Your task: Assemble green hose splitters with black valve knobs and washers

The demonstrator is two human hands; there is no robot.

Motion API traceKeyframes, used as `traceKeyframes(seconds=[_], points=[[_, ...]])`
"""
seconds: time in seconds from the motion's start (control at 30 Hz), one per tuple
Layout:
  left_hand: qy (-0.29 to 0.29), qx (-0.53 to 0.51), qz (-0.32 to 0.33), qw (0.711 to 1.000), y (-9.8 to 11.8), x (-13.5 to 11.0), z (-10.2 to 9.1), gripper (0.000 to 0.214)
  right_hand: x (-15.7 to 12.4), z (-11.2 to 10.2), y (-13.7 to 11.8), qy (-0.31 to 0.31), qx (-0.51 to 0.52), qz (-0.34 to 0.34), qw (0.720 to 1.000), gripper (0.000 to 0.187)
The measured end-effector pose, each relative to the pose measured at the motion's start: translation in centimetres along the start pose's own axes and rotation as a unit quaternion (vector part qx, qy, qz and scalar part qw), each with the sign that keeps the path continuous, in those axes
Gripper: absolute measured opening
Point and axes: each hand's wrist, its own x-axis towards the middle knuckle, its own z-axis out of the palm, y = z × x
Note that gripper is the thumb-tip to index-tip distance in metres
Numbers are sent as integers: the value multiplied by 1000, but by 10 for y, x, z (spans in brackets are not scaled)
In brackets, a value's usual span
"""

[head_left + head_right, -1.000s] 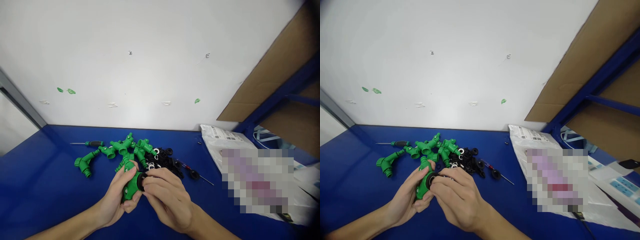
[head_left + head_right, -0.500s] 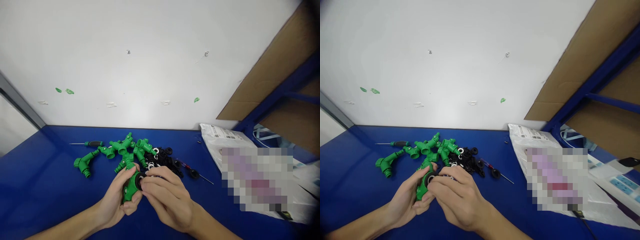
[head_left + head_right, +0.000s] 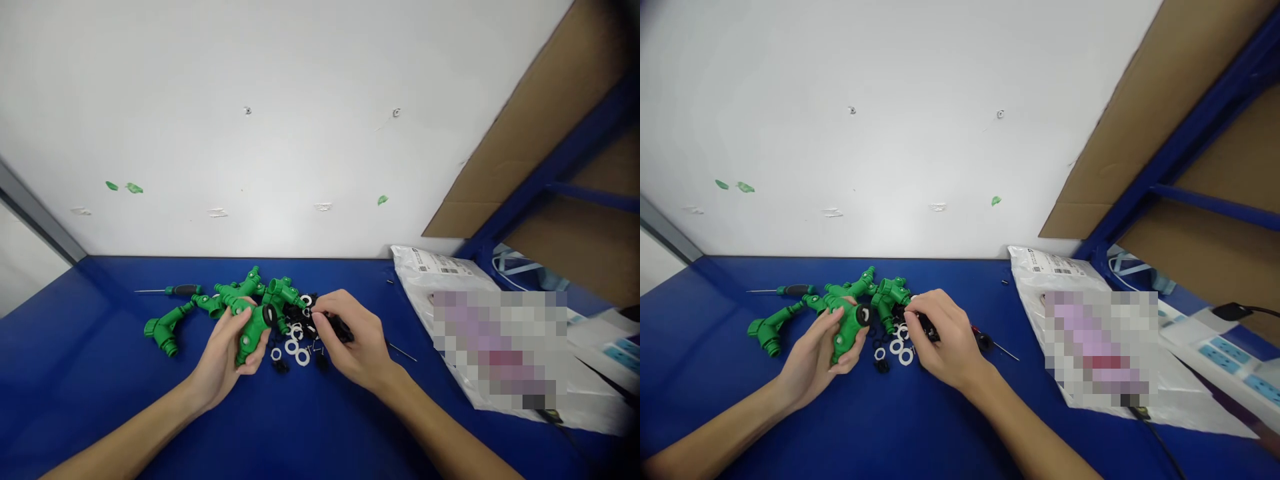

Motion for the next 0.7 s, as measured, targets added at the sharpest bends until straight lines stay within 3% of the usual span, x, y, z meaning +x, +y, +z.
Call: traceKeyframes(seconds=[0.17, 0.37, 0.53, 0.7], points=[[30, 24, 54, 998, 5, 4, 0, 30, 5, -3, 9, -173, -54, 74, 981, 16], [21, 32, 67, 997, 8, 7, -5, 24, 14, -26, 0, -371, -72, 135, 916, 20], [-9, -2, 39, 999, 10, 5, -6, 28, 10, -32, -1, -426, -105, 171, 882, 14], [-67, -40, 2, 997, 4, 6, -10, 27, 5, -29, 4, -436, -122, 184, 873, 12]])
